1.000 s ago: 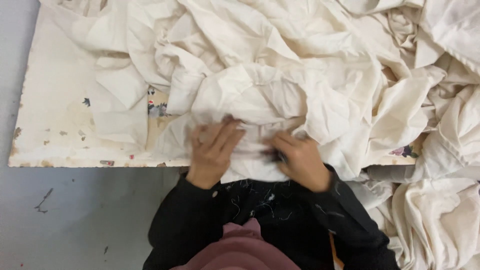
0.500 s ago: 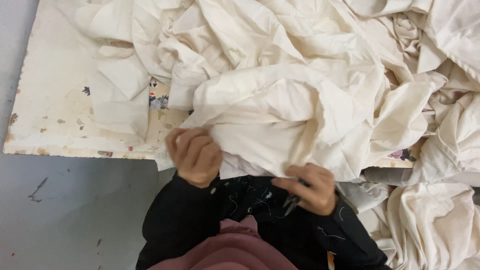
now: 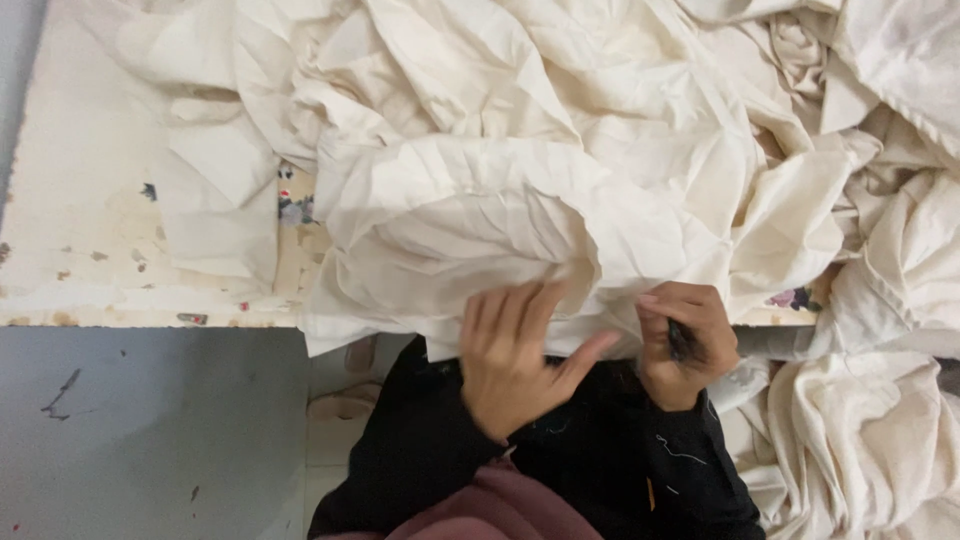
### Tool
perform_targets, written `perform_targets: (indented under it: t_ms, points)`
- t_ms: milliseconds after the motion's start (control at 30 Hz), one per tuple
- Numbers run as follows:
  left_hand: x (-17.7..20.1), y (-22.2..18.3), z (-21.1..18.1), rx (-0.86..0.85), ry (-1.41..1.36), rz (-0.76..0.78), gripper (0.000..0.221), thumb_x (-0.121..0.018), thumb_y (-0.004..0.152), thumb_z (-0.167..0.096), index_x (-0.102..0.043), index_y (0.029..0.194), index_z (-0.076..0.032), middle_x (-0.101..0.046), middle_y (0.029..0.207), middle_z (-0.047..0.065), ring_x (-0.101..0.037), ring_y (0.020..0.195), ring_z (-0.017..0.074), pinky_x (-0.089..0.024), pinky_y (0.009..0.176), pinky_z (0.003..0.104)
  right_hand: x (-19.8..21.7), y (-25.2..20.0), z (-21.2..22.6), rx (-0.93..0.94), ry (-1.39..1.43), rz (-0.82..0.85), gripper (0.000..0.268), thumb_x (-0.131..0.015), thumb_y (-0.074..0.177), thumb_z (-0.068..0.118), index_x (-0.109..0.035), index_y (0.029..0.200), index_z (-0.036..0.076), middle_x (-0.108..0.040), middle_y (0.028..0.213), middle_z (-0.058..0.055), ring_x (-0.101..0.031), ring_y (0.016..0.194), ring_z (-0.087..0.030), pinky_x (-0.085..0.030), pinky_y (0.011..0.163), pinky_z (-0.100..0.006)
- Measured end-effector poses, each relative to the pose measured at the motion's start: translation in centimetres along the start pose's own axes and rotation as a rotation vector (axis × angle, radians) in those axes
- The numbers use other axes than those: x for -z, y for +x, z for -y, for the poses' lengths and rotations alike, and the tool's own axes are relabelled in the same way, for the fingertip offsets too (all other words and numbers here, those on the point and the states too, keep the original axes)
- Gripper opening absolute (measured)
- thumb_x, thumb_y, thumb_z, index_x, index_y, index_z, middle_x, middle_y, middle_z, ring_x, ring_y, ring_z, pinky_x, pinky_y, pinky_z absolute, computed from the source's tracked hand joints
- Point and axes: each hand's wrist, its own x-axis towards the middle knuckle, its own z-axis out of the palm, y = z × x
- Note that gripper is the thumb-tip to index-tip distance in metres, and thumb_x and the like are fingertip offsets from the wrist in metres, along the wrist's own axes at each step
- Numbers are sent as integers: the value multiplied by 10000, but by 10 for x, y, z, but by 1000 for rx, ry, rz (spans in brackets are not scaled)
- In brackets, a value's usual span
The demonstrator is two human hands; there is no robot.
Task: Trimming loose threads from white fabric garments using small scissors
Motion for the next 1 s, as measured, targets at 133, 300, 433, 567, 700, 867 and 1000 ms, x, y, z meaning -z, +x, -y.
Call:
perform_targets:
  t_ms: [133, 300, 433, 567, 700, 867, 1000]
  points:
    - [-20, -2, 4, 111, -194, 120, 100, -654, 758, -112, -626, 808, -30, -570, 625, 66, -546, 569, 215, -418, 528, 304, 8, 4, 11, -96, -37, 114, 90, -619, 782, -10, -608, 700, -46, -570, 609, -148, -540, 522, -284, -426, 514, -342]
    - [-6, -12, 10, 602, -671, 250, 105, -580, 803, -93, -626, 764, -7, -542, 529, 76, -484, 511, 128, -425, 473, 271, 11, 6, 16, -222, 9, 154, 27, -619, 759, -32, -629, 737, -20, -543, 560, -92, -448, 437, -163, -361, 456, -252]
    - [6, 2, 5, 637, -826, 280, 247, -445, 891, -176, -560, 721, -39, -635, 610, 72, -578, 554, 127, -470, 583, 262, 3, 14, 32, -258, 33, 156, 39, -617, 740, -63, -629, 758, -30, -505, 524, -95, -366, 398, -127, -316, 412, -238]
    - [8, 2, 3, 565, -803, 209, 240, -413, 900, -171, -554, 785, -15, -610, 596, 116, -576, 544, 184, -484, 555, 309, 10, 10, 23, -216, 8, 269, 315, -632, 727, 93, -538, 1005, -22, -484, 636, -97, -374, 384, -151, -292, 368, -243]
    - [0, 8, -3, 380, -569, 162, 324, -580, 797, -239, -510, 990, 12, -585, 653, 134, -583, 565, 245, -495, 545, 372, 8, 15, 30, -194, -79, 288, 348, -552, 803, 225, -412, 994, -30, -479, 805, -131, -445, 445, -185, -366, 383, -265]
    - [-13, -5, 2, 331, -462, 135, 91, -589, 803, -70, -587, 844, 11, -534, 535, 90, -508, 425, 199, -452, 399, 281, 10, 16, 34, -139, -188, 260, 254, -615, 787, 127, -476, 908, -47, -469, 756, -123, -467, 439, -230, -387, 375, -269]
    - [-4, -7, -1, 413, -591, 147, 244, -440, 878, -112, -560, 674, -50, -489, 468, 48, -449, 400, 140, -435, 404, 265, 8, 12, 36, 46, -249, 200, 227, -704, 710, 148, -612, 837, -15, -553, 729, -98, -466, 437, -167, -399, 389, -252]
